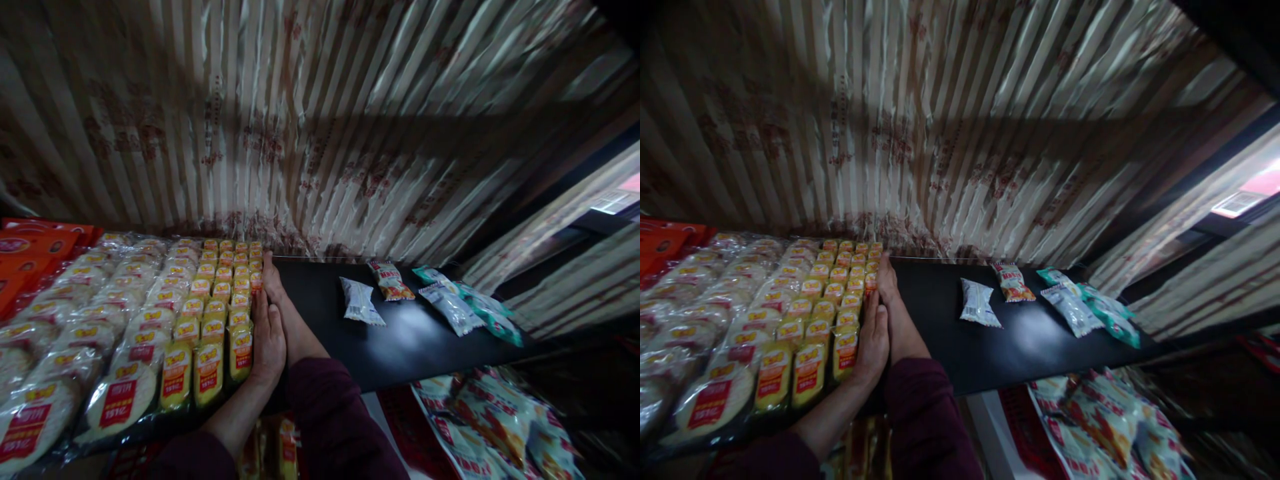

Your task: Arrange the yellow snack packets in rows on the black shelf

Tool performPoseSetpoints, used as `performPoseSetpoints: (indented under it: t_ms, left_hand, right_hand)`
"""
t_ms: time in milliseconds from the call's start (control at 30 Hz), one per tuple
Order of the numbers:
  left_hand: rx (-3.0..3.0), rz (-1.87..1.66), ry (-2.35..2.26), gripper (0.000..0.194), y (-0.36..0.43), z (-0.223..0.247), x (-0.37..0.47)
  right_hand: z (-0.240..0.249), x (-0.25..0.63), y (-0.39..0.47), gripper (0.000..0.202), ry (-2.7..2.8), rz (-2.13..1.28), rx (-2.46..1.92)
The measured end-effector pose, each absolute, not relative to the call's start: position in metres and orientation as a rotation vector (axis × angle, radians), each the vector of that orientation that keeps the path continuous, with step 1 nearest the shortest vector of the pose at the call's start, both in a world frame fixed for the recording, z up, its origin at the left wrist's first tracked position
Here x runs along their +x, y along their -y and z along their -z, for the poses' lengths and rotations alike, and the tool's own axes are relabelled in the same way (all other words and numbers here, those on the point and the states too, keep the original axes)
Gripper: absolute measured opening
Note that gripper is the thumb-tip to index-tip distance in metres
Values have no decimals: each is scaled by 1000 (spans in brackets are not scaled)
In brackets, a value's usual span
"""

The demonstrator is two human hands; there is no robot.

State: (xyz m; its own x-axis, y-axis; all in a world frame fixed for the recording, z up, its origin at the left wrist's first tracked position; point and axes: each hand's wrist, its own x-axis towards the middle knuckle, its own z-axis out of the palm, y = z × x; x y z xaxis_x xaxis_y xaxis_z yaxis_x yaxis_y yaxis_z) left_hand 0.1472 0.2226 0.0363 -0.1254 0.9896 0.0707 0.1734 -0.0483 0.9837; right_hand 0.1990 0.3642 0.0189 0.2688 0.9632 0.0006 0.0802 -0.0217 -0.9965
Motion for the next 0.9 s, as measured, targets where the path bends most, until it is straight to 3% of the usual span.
performPoseSetpoints:
  t_ms: [267, 900]
  left_hand:
    - [1358, -1247, -1410, 56, -222, -35, 147]
    - [1358, -1131, -1399, 55, -176, -30, 150]
  right_hand:
    - [-33, 197, -352, 73, 931, -1037, -1356]
    - [-11, 215, -293, 64, 870, -999, -1304]
